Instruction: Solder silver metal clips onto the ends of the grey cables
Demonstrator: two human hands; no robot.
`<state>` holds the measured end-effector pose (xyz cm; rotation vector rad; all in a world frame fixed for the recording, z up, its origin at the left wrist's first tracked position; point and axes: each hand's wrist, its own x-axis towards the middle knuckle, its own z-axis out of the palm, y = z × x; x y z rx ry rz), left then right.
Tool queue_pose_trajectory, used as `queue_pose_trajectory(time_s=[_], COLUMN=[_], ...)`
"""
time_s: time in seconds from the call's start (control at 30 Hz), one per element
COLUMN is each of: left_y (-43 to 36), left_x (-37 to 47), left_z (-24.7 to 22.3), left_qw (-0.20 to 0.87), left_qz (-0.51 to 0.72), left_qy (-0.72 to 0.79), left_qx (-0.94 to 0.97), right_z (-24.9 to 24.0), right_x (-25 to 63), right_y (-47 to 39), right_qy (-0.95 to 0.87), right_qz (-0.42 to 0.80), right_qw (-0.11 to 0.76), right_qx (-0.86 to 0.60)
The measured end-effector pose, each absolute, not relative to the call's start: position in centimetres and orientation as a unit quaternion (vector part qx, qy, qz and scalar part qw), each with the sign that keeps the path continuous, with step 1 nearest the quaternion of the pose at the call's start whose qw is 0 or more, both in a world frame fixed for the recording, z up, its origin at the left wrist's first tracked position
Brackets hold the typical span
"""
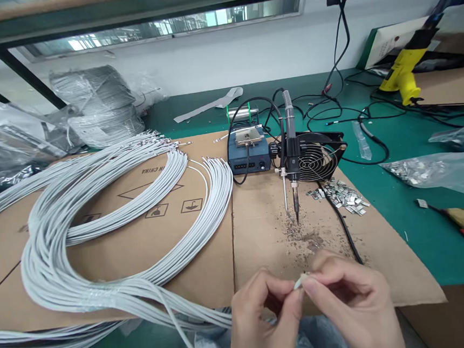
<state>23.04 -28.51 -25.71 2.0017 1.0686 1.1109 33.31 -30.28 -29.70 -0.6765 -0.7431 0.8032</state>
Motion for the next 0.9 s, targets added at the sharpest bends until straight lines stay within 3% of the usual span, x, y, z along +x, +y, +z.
queue_pose_trajectory(time_s=[0.17,0.23,0.33,0.43,0.7,0.8,0.9], left_y=[-28.7,-28.6,-28.5,-28.6,-28.1,-28.1,-28.4], left_x=[22.7,22.5,22.4,22.2,21.5,21.6,22.0], left_z=[-25.0,-24.6,-24.3,-24.3,-25.2,-25.1,-24.9], left_qw=[0.419,0.51,0.59,0.593,0.413,0.412,0.495], left_qz=[0.378,0.346,0.302,0.278,0.268,0.262,0.268], left_qy=[0.455,0.482,0.479,0.461,0.375,0.375,0.403], left_qx=[0.689,0.623,0.575,0.599,0.786,0.788,0.722], right_z=[-30.0,-30.3,-30.6,-30.0,-28.0,-28.3,-28.9], right_x=[36.9,38.0,37.9,37.0,38.5,38.6,37.5], right_y=[-30.8,-31.1,-31.2,-30.9,-31.1,-31.2,-31.1], right_qy=[-0.256,-0.272,-0.4,-0.477,-0.606,-0.575,-0.475], right_qz=[0.493,0.429,0.436,0.482,0.391,0.435,0.495], right_qw=[0.816,0.831,0.711,0.61,0.527,0.541,0.621], right_qx=[-0.163,-0.227,-0.379,-0.41,-0.449,-0.433,-0.379])
